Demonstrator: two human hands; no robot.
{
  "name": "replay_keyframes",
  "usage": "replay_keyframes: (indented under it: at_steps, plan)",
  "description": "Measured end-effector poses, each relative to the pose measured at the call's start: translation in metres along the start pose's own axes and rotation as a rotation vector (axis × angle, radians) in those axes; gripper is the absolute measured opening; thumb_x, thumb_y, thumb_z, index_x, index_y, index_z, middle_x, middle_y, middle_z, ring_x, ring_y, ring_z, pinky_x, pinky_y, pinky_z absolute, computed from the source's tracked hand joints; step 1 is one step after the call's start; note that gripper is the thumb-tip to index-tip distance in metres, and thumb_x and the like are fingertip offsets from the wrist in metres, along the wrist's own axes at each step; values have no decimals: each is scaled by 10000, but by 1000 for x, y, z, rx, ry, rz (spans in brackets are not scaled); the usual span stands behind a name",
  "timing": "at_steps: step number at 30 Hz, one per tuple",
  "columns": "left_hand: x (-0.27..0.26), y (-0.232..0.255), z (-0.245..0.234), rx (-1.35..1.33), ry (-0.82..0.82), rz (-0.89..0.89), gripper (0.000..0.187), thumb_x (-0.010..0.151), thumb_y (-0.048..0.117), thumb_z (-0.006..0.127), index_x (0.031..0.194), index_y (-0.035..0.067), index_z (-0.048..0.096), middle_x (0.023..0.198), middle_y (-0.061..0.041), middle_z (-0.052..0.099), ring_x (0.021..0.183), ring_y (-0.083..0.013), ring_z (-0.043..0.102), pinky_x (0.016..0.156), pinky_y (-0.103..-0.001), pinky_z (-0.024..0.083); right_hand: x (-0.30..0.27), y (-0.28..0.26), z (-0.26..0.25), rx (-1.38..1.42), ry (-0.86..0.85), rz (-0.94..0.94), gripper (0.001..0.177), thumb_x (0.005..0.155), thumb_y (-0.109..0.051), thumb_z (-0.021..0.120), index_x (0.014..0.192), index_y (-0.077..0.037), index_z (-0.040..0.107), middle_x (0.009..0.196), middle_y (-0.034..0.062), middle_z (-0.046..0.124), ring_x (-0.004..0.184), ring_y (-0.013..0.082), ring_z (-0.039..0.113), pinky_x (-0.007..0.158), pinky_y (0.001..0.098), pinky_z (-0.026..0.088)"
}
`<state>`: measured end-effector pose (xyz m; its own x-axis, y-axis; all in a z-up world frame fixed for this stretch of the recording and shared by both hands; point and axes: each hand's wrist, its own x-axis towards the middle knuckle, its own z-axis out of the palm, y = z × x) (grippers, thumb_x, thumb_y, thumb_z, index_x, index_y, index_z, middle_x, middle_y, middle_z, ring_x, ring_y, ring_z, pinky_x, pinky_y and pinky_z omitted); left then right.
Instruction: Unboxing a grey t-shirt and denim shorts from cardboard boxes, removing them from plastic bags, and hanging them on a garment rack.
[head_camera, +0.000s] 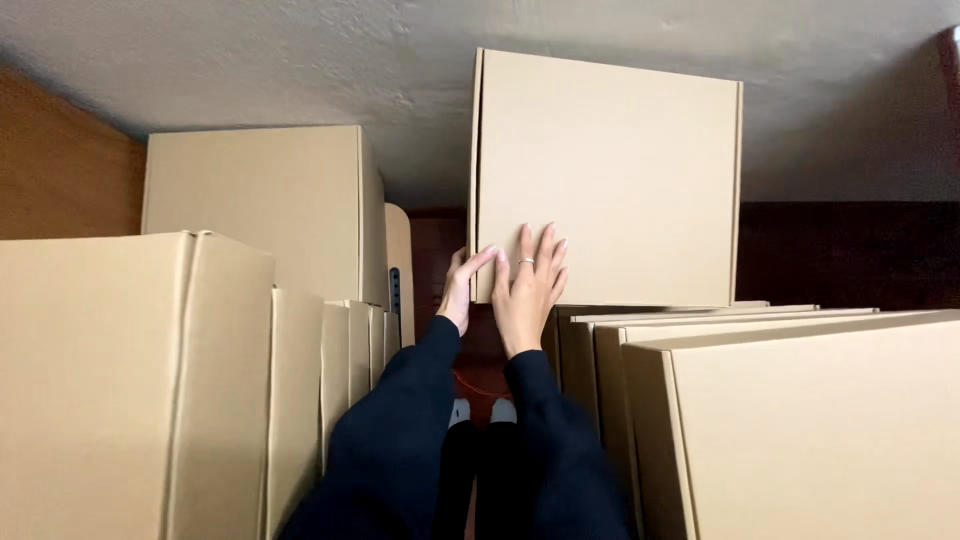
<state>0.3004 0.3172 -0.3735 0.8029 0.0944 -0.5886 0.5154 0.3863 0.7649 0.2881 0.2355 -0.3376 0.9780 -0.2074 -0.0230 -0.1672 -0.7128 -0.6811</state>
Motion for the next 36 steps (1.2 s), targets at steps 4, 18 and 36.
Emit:
replay_keyframes:
  at_steps: [4,18,36]
  plan:
    - [30,-58,-22,-23,23,-39,865,645,440,717,1295,35,316,1201,-207,428,1111,-295,440,907,-410,381,-9,21,16,14,-44,-13,457,914,-243,426,1352,-178,313,1444,95,147,1323,356,76,1027,556,101]
    - [68,-87,-31,-73,13,40,783,652,442,695,1269,62,401,1175,-182,488,1062,-260,482,904,-400,393,-7,54,48,133,-78,-24,434,930,-177,435,1349,-213,327,1440,49,193,1330,329,100,1046,531,97]
    - [96,-125,5,186,-39,-47,774,670,550,603,1243,62,422,1234,-210,451,1171,-349,417,953,-420,357,4,93,69,349,-33,255,428,935,-246,412,1352,-223,319,1443,92,181,1322,372,36,1033,562,40]
